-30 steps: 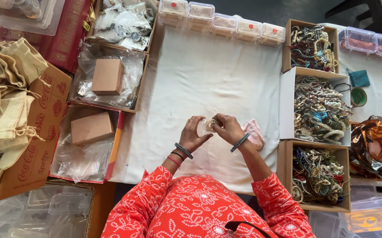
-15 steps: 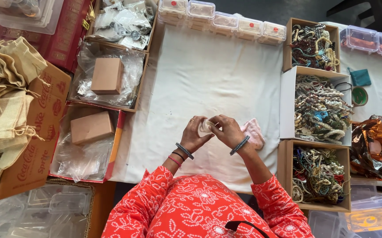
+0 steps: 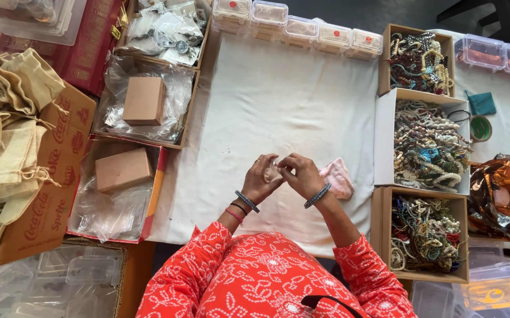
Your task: The person cleans a gold-colored necklace with a pink cloth on a white table. They then place the necklace into a small plastic bag and put the bag into a beige drawstring pouch.
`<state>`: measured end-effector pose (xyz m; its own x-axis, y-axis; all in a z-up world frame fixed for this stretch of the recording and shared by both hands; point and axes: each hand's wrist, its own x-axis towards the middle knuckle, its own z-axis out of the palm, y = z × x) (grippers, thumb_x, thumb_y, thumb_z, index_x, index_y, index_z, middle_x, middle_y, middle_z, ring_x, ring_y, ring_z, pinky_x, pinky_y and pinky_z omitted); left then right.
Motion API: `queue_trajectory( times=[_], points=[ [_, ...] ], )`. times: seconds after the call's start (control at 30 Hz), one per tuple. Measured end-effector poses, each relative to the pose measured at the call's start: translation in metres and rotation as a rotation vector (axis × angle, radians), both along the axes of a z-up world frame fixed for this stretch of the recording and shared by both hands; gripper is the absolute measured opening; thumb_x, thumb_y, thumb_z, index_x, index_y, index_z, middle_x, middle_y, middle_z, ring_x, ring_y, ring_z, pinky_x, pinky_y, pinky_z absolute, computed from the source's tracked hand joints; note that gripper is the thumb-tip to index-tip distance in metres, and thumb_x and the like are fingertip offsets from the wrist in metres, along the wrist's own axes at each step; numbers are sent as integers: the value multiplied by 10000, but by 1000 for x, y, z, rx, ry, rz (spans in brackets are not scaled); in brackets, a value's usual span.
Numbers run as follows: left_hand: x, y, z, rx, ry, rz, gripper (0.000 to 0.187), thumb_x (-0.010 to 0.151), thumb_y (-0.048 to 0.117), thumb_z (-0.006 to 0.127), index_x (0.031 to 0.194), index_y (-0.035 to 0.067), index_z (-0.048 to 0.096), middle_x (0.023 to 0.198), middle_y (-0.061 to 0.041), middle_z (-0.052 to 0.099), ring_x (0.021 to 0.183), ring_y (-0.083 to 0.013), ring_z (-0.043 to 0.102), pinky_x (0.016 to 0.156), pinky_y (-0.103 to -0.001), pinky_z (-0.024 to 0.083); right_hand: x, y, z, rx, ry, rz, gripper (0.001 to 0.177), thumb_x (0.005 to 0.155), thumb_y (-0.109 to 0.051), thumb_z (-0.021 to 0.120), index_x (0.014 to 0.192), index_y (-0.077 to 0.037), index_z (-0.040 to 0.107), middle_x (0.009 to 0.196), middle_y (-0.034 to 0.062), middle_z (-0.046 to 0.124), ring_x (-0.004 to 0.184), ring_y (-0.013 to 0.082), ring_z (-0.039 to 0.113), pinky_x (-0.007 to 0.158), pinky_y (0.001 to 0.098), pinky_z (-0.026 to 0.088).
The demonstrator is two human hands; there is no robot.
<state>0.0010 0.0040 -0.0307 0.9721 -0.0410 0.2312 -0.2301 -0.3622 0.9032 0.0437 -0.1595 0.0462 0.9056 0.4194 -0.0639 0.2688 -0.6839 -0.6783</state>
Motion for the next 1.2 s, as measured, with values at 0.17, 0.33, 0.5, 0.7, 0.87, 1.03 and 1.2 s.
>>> queue_trajectory(
  times=[0.17,0.33,0.5,0.7,0.87,1.03,1.2],
  points=[
    [0,1,6,-54,-31,8,777,782,304,881,1428,107,498,1208,-135,633,1073,-317,666,893,-416,576,-2,6,14,71,-14,-83,237,905,-233,756,1053,-49,742,986,103,728,839,213,728,687,328,590],
    [4,1,6,-40,51,13,879,795,269,863,1550,156,427,1229,-129,622,1102,-311,670,943,-402,577,-8,2,-1,39,-54,-25,332,834,-252,823,1055,-24,726,924,113,737,837,216,729,709,342,572],
    [2,15,12,-276,227,-82,1059,720,138,802,1606,156,221,1505,-118,440,1345,-263,485,1008,-419,488,-9,1,-8,177,-30,-128,100,924,-132,702,990,-71,746,945,74,749,804,174,747,647,309,586],
    [4,24,-54,-1164,689,-72,480,1020,255,599,1468,92,537,1455,-70,585,1331,-192,524,1024,-383,471,0,-26,-67,508,285,-132,115,1033,-111,653,1036,-10,708,878,45,709,784,101,616,691,268,525],
    [4,20,-29,-1457,771,-210,390,1030,304,593,1307,31,607,1256,-134,697,1157,-254,682,992,-460,587,5,-26,-77,609,431,-261,138,1016,-134,614,1056,-17,675,902,9,728,821,74,689,690,245,560],
    [3,18,-34,-1346,769,-127,332,1024,272,606,1273,54,638,1201,-96,714,1103,-210,707,936,-437,630,-1,-25,-75,558,437,-356,192,970,-167,652,1122,-51,670,898,-12,725,804,52,684,660,223,539],
    [1,12,-51,-1238,796,-64,290,1032,280,622,1194,57,712,1088,-59,761,974,-165,741,839,-364,627,-4,-25,-84,548,377,-259,187,964,-170,741,1035,2,721,817,-8,670,717,39,565,610,221,471]
  ],
)
